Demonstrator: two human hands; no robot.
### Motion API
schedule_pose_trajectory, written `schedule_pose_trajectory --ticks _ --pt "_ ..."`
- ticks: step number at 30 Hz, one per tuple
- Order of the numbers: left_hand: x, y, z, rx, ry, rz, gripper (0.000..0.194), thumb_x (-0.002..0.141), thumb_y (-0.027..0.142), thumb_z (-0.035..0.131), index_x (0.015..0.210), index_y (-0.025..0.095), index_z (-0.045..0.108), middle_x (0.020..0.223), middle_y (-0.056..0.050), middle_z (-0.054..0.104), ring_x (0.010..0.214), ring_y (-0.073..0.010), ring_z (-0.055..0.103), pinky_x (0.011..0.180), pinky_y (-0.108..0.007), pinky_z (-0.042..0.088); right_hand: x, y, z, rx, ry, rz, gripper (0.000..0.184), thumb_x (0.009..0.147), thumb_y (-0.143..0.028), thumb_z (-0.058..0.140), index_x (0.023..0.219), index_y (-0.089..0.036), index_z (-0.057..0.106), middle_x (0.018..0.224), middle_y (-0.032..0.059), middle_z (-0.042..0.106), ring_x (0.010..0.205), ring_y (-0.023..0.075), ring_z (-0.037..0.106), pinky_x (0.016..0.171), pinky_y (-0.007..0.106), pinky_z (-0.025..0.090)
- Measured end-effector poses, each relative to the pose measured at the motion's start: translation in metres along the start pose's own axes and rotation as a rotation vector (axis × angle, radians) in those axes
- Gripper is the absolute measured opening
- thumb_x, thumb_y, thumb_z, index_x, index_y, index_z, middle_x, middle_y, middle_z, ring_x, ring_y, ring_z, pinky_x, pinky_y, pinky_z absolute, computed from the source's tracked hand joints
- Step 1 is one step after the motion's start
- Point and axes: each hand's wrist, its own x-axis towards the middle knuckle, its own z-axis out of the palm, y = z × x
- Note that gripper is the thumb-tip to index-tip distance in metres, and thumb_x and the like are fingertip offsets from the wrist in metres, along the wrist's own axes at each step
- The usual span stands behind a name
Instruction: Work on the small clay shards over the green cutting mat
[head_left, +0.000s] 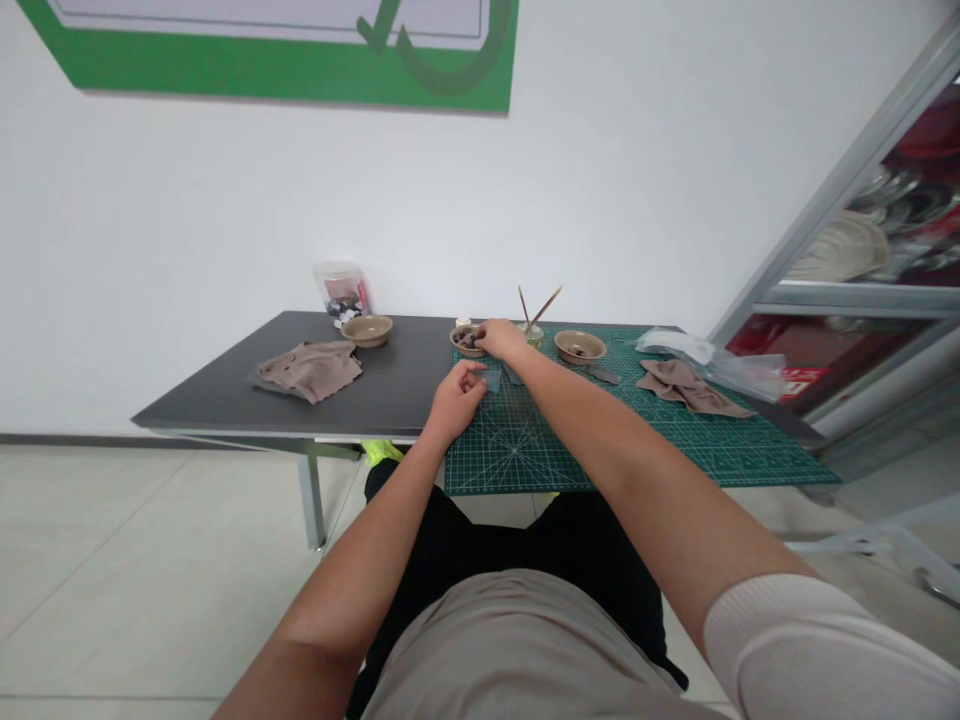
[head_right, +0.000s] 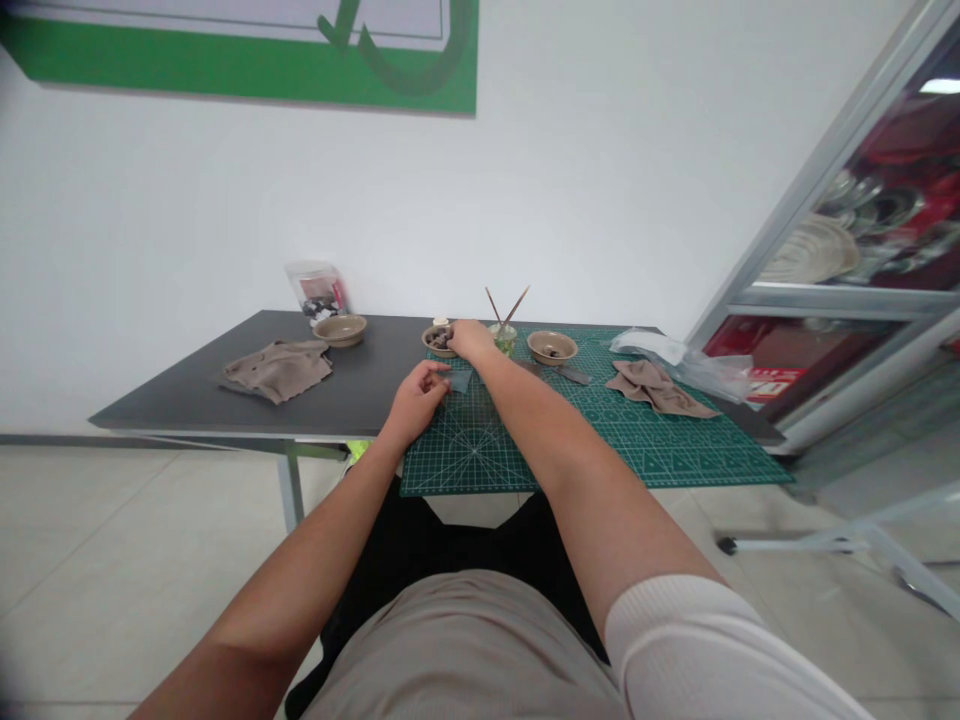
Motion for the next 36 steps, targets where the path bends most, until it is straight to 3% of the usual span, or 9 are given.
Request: schedule_pose_trajectory --ticks 9,16,22,27,29,33,36 --pt "0.0 0.0 0.0 0.024 0.002 0.004 0.023 0.08 0.023 0.057 0.102 0.018 0.057 0.062 0.005 0.053 0.055 -0.011 0.046 0.056 -0.024 0.036 -0.003 -0.003 -0.003 0.027 -0.037 -0.04 0.027 0.087 -0.027 0.06 0.109 -0.029 0.074 0.116 0.0073 0.072 0.107 0.023 0.065 0.092 0.031 0.048" --pt "0.001 0.001 0.0 0.046 0.036 -0.024 0.022 0.079 0.023 0.058 0.1 0.019 0.058 0.062 0.006 0.054 0.054 -0.0106 0.047 0.055 -0.023 0.037 -0.004 -0.005 -0.005 0.18 0.046 0.006 0.024 0.085 -0.022 0.06 0.106 -0.019 0.072 0.113 0.0102 0.071 0.105 0.0207 0.064 0.092 0.028 0.046" --pt "0.003 0.0 -0.001 0.065 0.111 -0.129 0.017 0.079 0.023 0.056 0.095 0.019 0.059 0.061 0.005 0.054 0.05 -0.0099 0.045 0.05 -0.022 0.036 -0.027 -0.002 -0.014 0.583 0.257 -0.043 0.027 0.085 -0.023 0.063 0.111 -0.017 0.069 0.101 0.0064 0.074 0.095 0.0171 0.067 0.09 0.03 0.049" --pt "0.004 -0.005 0.0 0.004 0.134 -0.102 0.023 0.079 0.029 0.06 0.099 0.019 0.057 0.062 0.006 0.051 0.048 -0.0094 0.046 0.047 -0.022 0.038 -0.074 0.001 -0.011 1.293 0.157 0.005 0.019 0.078 -0.017 0.071 0.097 -0.013 0.07 0.093 0.0066 0.074 0.085 0.015 0.07 0.086 0.032 0.056" --pt "0.004 -0.006 0.0 -0.006 0.113 -0.067 0.032 0.077 0.03 0.065 0.105 0.018 0.057 0.067 0.005 0.054 0.052 -0.0092 0.049 0.049 -0.022 0.041 -0.094 0.004 -0.007 1.461 0.114 0.038 0.024 0.07 -0.017 0.079 0.091 -0.012 0.07 0.089 0.0061 0.074 0.082 0.0152 0.07 0.084 0.032 0.058" --pt "0.003 -0.002 -0.001 0.05 -0.008 0.002 0.048 0.073 0.028 0.069 0.119 0.019 0.057 0.082 0.0 0.063 0.064 -0.0109 0.055 0.057 -0.023 0.046 -0.125 0.012 0.002 1.527 0.009 0.1 0.026 0.065 -0.022 0.084 0.084 -0.011 0.069 0.073 0.0045 0.072 0.07 0.0155 0.07 0.07 0.03 0.061" --pt "0.001 0.004 -0.002 0.152 -0.099 0.041 0.035 0.075 0.029 0.068 0.109 0.019 0.066 0.083 -0.002 0.065 0.072 -0.0128 0.058 0.065 -0.024 0.047 -0.133 0.018 0.01 1.471 -0.019 0.086 0.025 0.067 -0.027 0.083 0.082 -0.012 0.07 0.066 0.0028 0.07 0.061 0.0131 0.067 0.057 0.024 0.058"
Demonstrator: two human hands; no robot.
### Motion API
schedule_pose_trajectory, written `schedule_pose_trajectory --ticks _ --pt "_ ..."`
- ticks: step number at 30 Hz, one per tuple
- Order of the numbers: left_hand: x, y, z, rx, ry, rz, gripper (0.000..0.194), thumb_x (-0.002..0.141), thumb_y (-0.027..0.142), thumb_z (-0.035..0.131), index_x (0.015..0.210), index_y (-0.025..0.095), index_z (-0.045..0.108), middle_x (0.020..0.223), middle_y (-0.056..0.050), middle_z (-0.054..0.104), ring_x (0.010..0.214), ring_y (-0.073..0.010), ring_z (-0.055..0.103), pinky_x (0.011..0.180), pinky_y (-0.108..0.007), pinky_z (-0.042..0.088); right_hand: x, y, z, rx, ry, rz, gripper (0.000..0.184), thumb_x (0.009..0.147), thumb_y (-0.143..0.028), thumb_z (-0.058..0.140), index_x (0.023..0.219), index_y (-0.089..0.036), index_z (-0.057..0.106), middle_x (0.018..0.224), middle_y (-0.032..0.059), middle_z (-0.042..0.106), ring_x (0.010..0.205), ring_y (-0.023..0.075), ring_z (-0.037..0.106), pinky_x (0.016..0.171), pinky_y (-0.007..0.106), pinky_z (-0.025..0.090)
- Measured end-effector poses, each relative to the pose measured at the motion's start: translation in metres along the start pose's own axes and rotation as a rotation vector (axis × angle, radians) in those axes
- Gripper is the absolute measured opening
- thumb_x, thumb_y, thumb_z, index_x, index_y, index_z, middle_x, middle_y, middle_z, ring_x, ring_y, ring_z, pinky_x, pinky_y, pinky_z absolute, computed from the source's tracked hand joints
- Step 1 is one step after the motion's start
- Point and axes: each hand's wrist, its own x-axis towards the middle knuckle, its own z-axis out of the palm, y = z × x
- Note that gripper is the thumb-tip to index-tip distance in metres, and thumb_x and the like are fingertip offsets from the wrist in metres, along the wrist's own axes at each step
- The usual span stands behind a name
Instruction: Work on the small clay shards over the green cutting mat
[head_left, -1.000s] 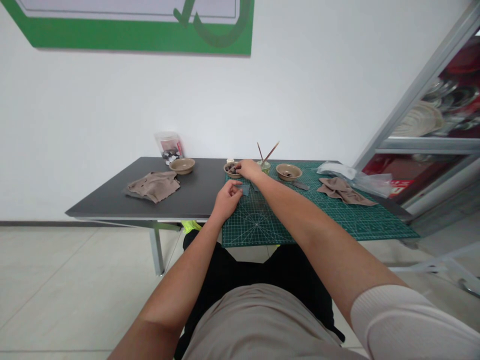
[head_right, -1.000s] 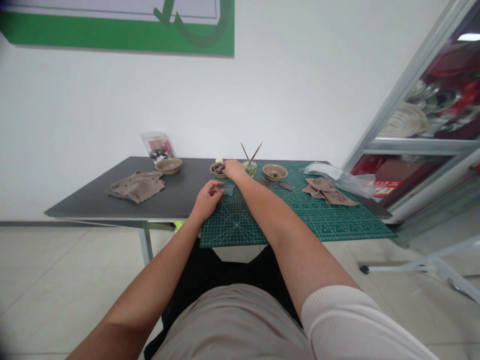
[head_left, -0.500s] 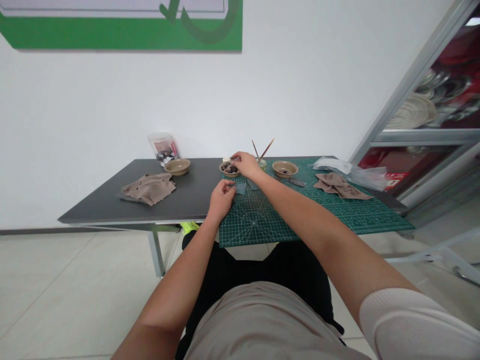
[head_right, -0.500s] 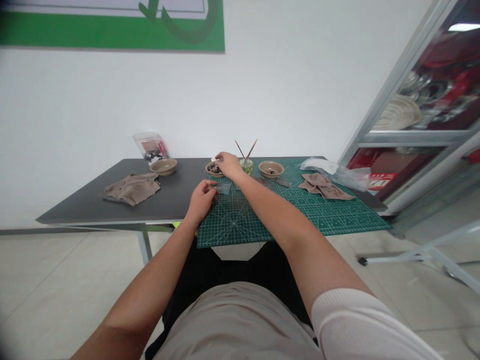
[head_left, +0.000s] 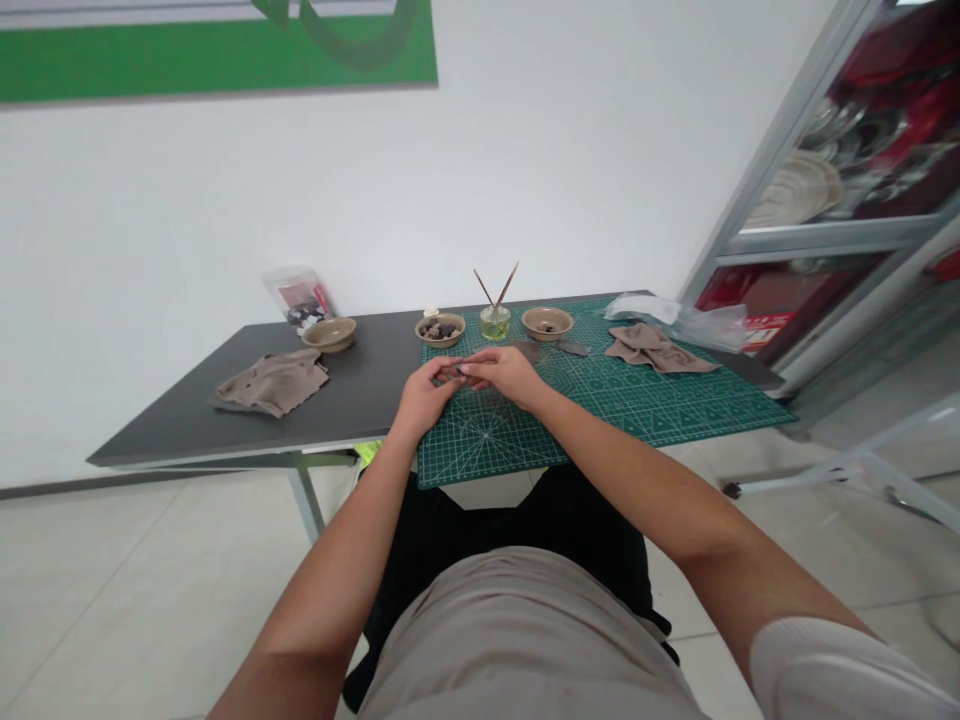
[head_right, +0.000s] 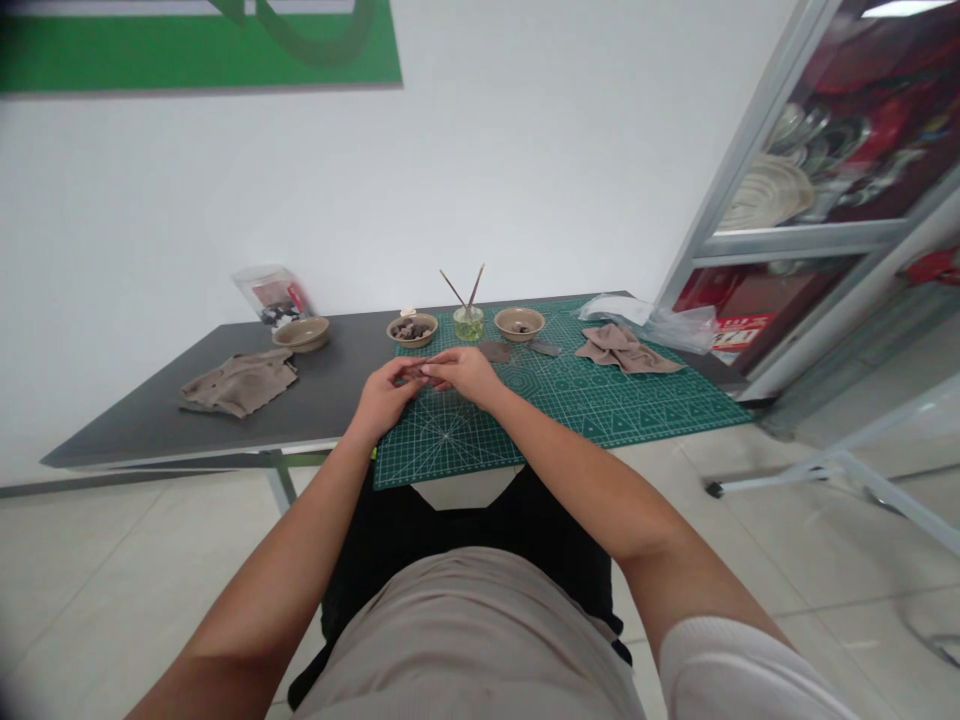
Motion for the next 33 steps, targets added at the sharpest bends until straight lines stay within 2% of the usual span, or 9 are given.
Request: schedule_pose_trajectory --ticks 9,14,19,21,23,25,27,30,33 --pt "-0.004 -0.002 -0.001 0.01 0.0 -0.01 0.02 0.076 0.031 0.068 0.092 0.019 0.068 0.077 0.0 0.066 0.071 -0.0134 0.058 0.069 -0.026 0.046 -0.002 0.017 0.003 -0.217 -0.017 -0.104 0.034 0.076 -0.05 0.071 0.074 -0.016 0.069 0.063 0.0012 0.067 0.051 0.0114 0.06 0.046 0.021 0.049" --pt "-0.003 -0.004 0.001 -0.028 -0.008 -0.051 0.018 0.073 0.029 0.069 0.088 0.02 0.065 0.067 0.004 0.059 0.064 -0.0125 0.057 0.065 -0.025 0.045 -0.009 0.011 0.002 -0.535 0.098 -0.183 0.03 0.088 -0.046 0.059 0.077 -0.019 0.068 0.068 0.0002 0.069 0.06 0.013 0.064 0.059 0.023 0.049" --pt "0.001 -0.004 0.003 -0.113 -0.006 -0.141 0.021 0.075 0.031 0.066 0.09 0.019 0.058 0.067 0.002 0.064 0.063 -0.0147 0.061 0.064 -0.028 0.048 -0.01 -0.003 -0.038 -0.954 0.342 -0.257 0.026 0.096 -0.027 0.045 0.103 -0.02 0.069 0.102 0.0053 0.073 0.097 0.0181 0.065 0.091 0.029 0.045" --pt "0.002 -0.003 0.004 -0.106 -0.002 -0.158 0.022 0.074 0.032 0.066 0.088 0.019 0.056 0.066 0.001 0.065 0.062 -0.0145 0.061 0.063 -0.028 0.049 -0.009 -0.003 -0.061 -1.138 0.342 -0.212 0.028 0.093 -0.024 0.049 0.113 -0.016 0.067 0.114 0.0098 0.069 0.11 0.0221 0.059 0.099 0.032 0.041" --pt "0.002 -0.003 0.004 -0.095 0.008 -0.17 0.023 0.074 0.034 0.066 0.087 0.019 0.054 0.067 0.001 0.065 0.062 -0.0142 0.062 0.064 -0.028 0.05 -0.009 0.002 -0.08 -1.3 0.344 -0.163 0.043 0.089 -0.031 0.057 0.127 -0.012 0.061 0.13 0.015 0.06 0.122 0.0283 0.05 0.105 0.037 0.036" --pt "0.003 -0.002 0.004 -0.101 0.015 -0.178 0.025 0.073 0.034 0.067 0.087 0.02 0.052 0.069 0.001 0.065 0.063 -0.0141 0.062 0.064 -0.028 0.05 -0.009 0.009 -0.09 -1.381 0.289 -0.114 0.055 0.089 -0.042 0.057 0.137 -0.016 0.054 0.141 0.0147 0.052 0.127 0.0316 0.046 0.105 0.042 0.036" --pt "0.003 -0.003 0.004 -0.113 0.015 -0.172 0.024 0.073 0.034 0.066 0.086 0.02 0.05 0.069 0.001 0.065 0.063 -0.014 0.062 0.064 -0.028 0.05 -0.01 0.015 -0.092 -1.412 0.235 -0.073 0.05 0.093 -0.045 0.05 0.135 -0.018 0.057 0.142 0.0131 0.052 0.126 0.032 0.046 0.104 0.043 0.037" --pt "0.002 -0.003 0.004 -0.118 0.016 -0.147 0.022 0.075 0.032 0.064 0.085 0.02 0.049 0.071 0.001 0.067 0.063 -0.0137 0.062 0.063 -0.027 0.05 -0.01 0.018 -0.09 -1.407 0.176 -0.088 0.041 0.096 -0.036 0.044 0.125 -0.016 0.064 0.133 0.0128 0.059 0.122 0.0282 0.049 0.104 0.039 0.037" --pt "0.003 -0.003 0.004 -0.119 0.02 -0.145 0.023 0.075 0.032 0.064 0.088 0.021 0.049 0.071 0.001 0.067 0.061 -0.0138 0.062 0.062 -0.027 0.049 -0.008 0.016 -0.089 -1.408 0.229 -0.123 0.038 0.094 -0.032 0.048 0.123 -0.014 0.064 0.126 0.0142 0.062 0.119 0.0268 0.05 0.104 0.036 0.037"
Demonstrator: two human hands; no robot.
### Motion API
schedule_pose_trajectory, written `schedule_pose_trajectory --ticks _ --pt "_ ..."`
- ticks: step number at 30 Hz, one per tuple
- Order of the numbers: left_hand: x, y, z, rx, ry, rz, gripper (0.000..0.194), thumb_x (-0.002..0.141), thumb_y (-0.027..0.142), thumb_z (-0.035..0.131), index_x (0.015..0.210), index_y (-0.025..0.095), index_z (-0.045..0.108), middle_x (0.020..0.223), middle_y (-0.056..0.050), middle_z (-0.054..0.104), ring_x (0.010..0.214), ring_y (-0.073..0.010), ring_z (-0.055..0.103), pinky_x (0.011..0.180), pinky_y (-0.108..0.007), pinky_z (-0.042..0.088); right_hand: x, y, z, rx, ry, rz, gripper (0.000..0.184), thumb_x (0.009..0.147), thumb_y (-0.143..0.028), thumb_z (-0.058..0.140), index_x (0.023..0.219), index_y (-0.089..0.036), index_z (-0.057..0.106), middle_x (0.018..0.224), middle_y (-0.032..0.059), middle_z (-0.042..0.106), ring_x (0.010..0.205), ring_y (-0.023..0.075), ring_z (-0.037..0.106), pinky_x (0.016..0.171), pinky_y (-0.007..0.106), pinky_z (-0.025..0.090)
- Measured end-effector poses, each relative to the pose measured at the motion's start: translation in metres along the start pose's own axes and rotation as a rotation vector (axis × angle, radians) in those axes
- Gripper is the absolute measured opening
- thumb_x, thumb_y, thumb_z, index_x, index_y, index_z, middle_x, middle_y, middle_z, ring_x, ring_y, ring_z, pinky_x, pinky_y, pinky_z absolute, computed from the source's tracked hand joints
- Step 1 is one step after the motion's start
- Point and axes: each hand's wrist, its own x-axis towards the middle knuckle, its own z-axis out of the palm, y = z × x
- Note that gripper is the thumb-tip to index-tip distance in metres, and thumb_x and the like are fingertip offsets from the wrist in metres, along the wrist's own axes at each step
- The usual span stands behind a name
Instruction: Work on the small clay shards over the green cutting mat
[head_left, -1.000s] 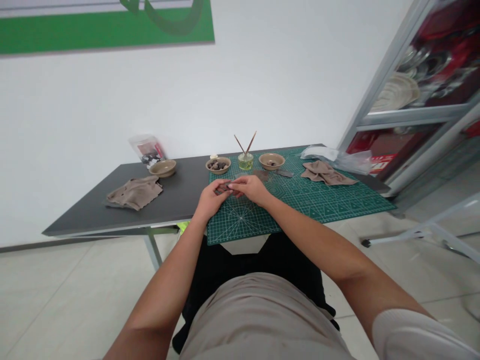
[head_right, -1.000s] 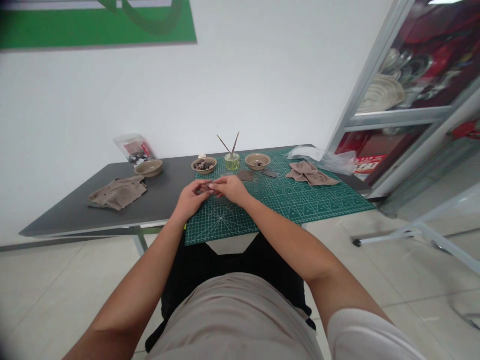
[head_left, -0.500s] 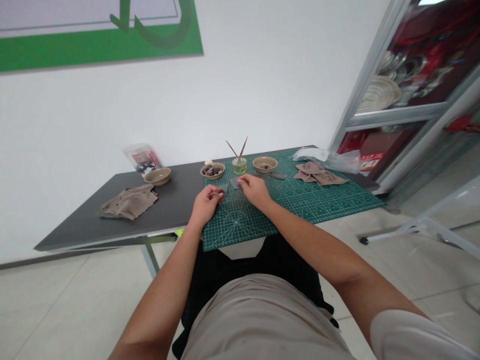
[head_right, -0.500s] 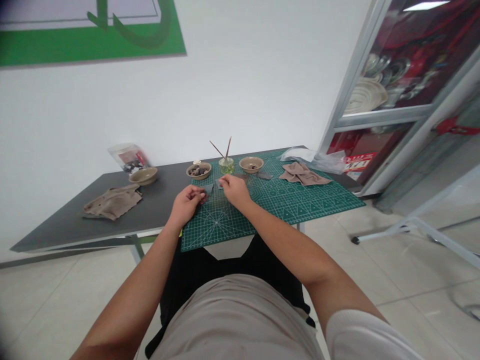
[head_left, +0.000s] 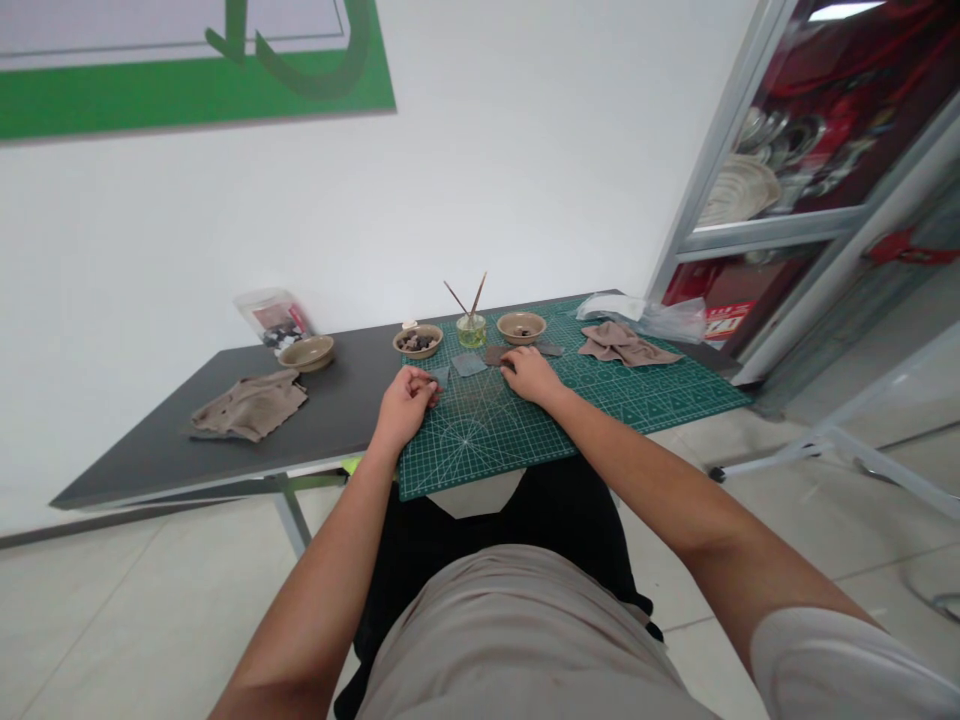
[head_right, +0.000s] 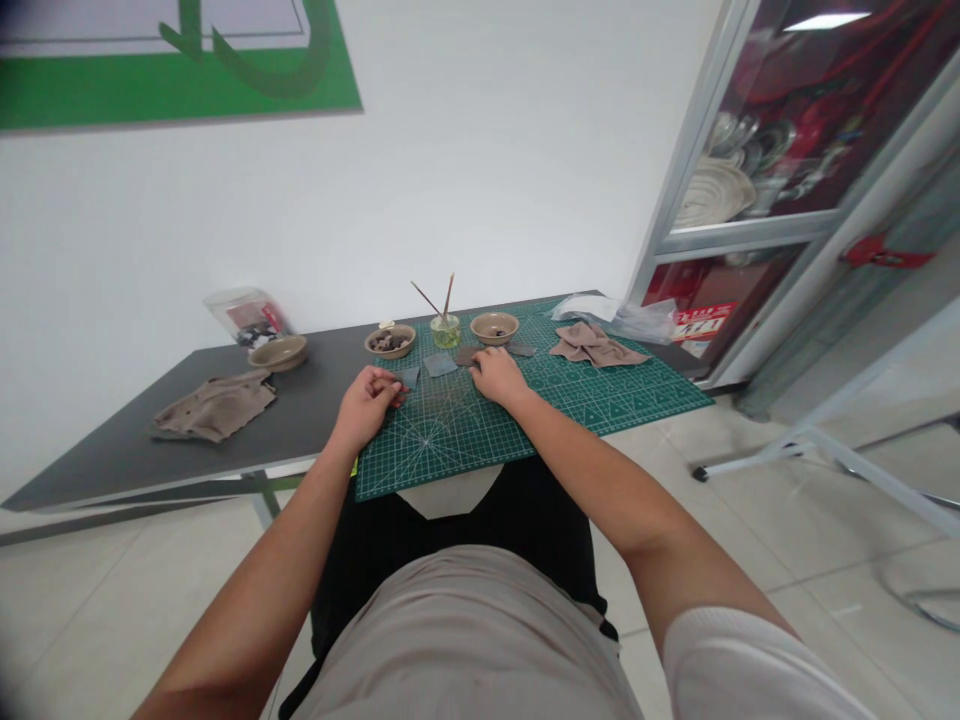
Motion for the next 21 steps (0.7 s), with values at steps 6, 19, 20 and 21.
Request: schedule_pose_trajectory --ticks 6,19,20,21 --pt "0.0 0.002 -0.001 0.023 -0.001 -0.029 0.028 0.076 0.033 0.065 0.098 0.019 0.056 0.074 -0.001 0.069 0.062 -0.0143 0.061 0.061 -0.027 0.048 0.011 0.007 -0.001 -0.078 -0.041 0.054 0.042 0.095 -0.039 0.043 0.125 -0.016 0.063 0.128 0.0164 0.059 0.12 0.033 0.048 0.1 0.043 0.04" --pt "-0.002 0.004 0.001 0.032 -0.003 -0.048 0.028 0.073 0.036 0.067 0.094 0.019 0.058 0.071 0.0 0.068 0.06 -0.0147 0.06 0.062 -0.028 0.047 0.0 0.005 -0.005 -0.109 0.011 0.213 0.051 0.094 -0.055 0.038 0.129 -0.025 0.059 0.128 0.0155 0.057 0.12 0.0342 0.047 0.099 0.047 0.036" --pt "-0.002 0.004 0.001 0.029 -0.005 -0.051 0.028 0.073 0.036 0.068 0.094 0.019 0.058 0.071 0.0 0.069 0.06 -0.0147 0.059 0.062 -0.028 0.047 0.001 0.005 -0.004 -0.109 -0.009 0.222 0.053 0.093 -0.057 0.037 0.13 -0.025 0.058 0.128 0.0157 0.056 0.121 0.0347 0.047 0.1 0.048 0.036" --pt "-0.002 0.004 0.001 0.026 -0.006 -0.053 0.029 0.073 0.037 0.068 0.093 0.019 0.058 0.071 -0.001 0.069 0.06 -0.0147 0.059 0.062 -0.028 0.047 0.002 0.006 -0.004 -0.109 -0.029 0.235 0.055 0.093 -0.06 0.037 0.131 -0.025 0.058 0.129 0.0161 0.056 0.122 0.0353 0.046 0.1 0.049 0.035"
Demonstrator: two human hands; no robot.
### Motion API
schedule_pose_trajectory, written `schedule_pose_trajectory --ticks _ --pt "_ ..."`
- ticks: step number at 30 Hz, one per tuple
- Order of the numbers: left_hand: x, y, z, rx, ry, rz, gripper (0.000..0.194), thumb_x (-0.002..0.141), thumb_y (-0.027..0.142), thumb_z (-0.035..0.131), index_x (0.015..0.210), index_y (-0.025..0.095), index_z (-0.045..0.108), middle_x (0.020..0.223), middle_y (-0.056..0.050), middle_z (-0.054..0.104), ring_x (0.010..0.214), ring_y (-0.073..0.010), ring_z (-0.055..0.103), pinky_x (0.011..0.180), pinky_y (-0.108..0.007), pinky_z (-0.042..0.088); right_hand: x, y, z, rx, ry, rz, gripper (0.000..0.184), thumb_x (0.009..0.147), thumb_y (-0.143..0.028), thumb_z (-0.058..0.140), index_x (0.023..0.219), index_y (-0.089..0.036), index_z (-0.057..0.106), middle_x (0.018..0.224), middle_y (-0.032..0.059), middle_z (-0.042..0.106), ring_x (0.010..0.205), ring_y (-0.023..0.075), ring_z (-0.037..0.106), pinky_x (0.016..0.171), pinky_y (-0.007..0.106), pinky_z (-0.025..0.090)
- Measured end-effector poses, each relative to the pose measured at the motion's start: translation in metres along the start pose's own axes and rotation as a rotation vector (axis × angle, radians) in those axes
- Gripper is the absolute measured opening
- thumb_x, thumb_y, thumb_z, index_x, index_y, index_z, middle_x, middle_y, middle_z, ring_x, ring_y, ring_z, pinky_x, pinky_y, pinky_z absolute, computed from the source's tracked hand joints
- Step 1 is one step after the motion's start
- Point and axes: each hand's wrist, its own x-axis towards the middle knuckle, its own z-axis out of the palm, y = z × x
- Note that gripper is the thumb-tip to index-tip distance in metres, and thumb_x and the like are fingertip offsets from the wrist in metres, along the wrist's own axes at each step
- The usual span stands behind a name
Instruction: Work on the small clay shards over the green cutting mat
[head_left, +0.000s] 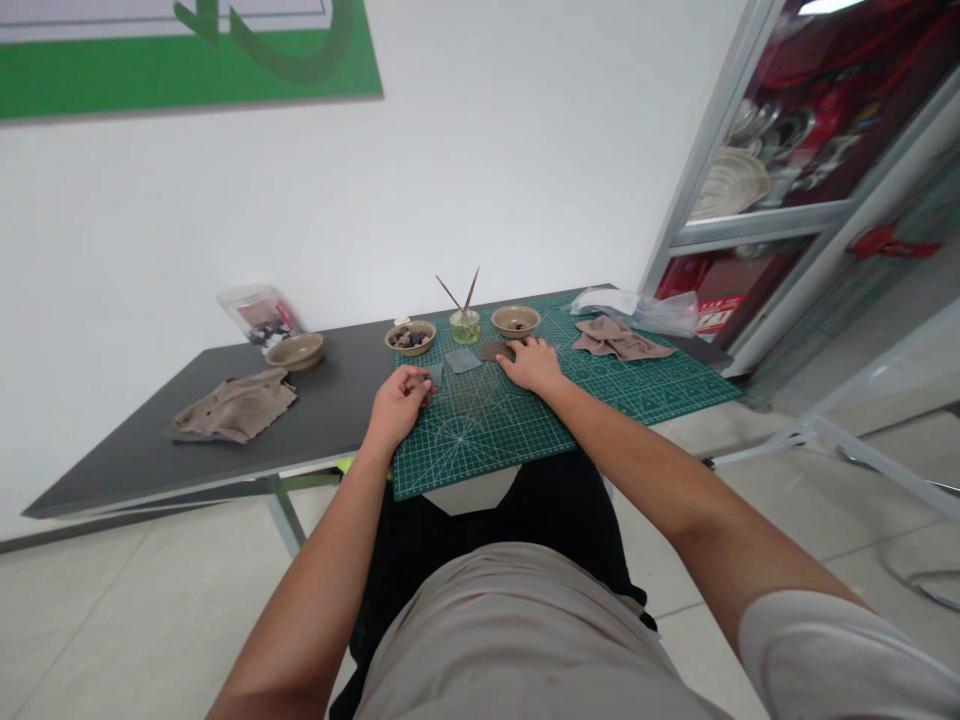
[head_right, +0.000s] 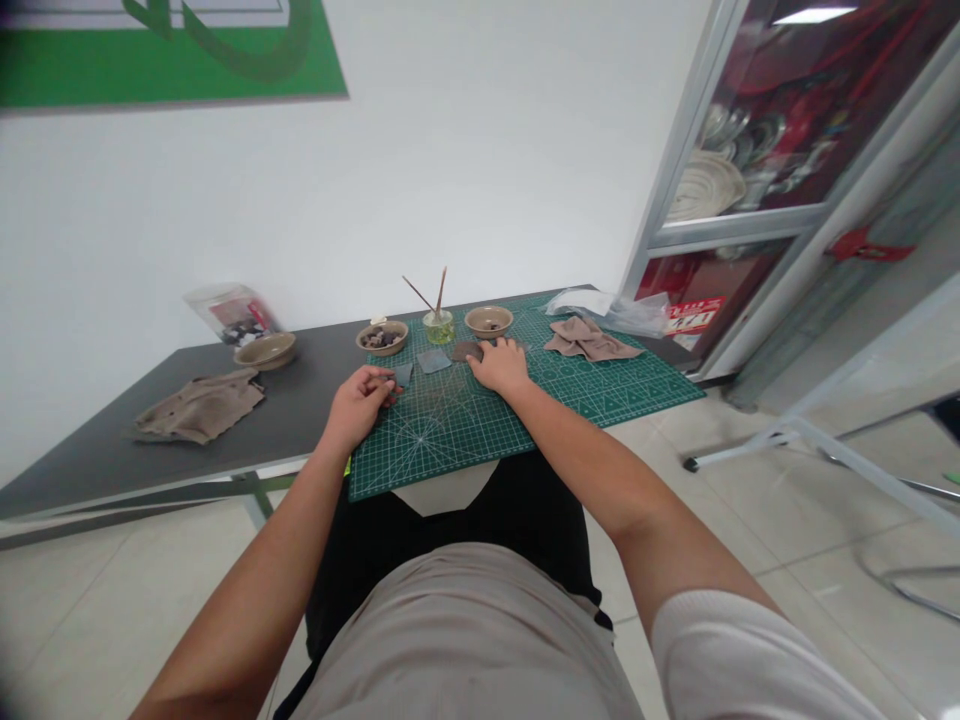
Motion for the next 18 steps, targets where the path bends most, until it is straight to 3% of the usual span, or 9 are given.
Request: schedule_pose_trajectory --ticks 10,14,18 --pt "0.0 -0.003 -0.002 -0.009 -0.014 0.025 0.028 0.073 0.035 0.067 0.094 0.018 0.06 0.068 -0.001 0.069 0.059 -0.0147 0.06 0.061 -0.027 0.047 0.013 -0.006 -0.002 0.0 -0.071 0.072 0.08 0.079 -0.084 0.031 0.134 -0.032 0.055 0.142 0.0168 0.043 0.127 0.0431 0.039 0.099 0.066 0.029" --pt "0.0 -0.004 -0.002 0.001 -0.017 0.034 0.026 0.074 0.033 0.066 0.093 0.018 0.059 0.067 0.0 0.068 0.059 -0.0145 0.059 0.061 -0.027 0.047 0.012 -0.008 -0.006 -0.018 -0.081 0.055 0.077 0.081 -0.083 0.031 0.134 -0.033 0.057 0.142 0.0165 0.043 0.127 0.0436 0.039 0.098 0.067 0.03" --pt "0.001 -0.005 -0.002 0.023 -0.018 0.063 0.024 0.074 0.034 0.065 0.092 0.018 0.06 0.064 0.001 0.065 0.06 -0.0149 0.06 0.061 -0.027 0.046 0.008 -0.011 -0.01 -0.069 -0.059 -0.052 0.064 0.09 -0.07 0.033 0.121 -0.025 0.067 0.13 0.0192 0.054 0.12 0.0408 0.046 0.092 0.06 0.038"
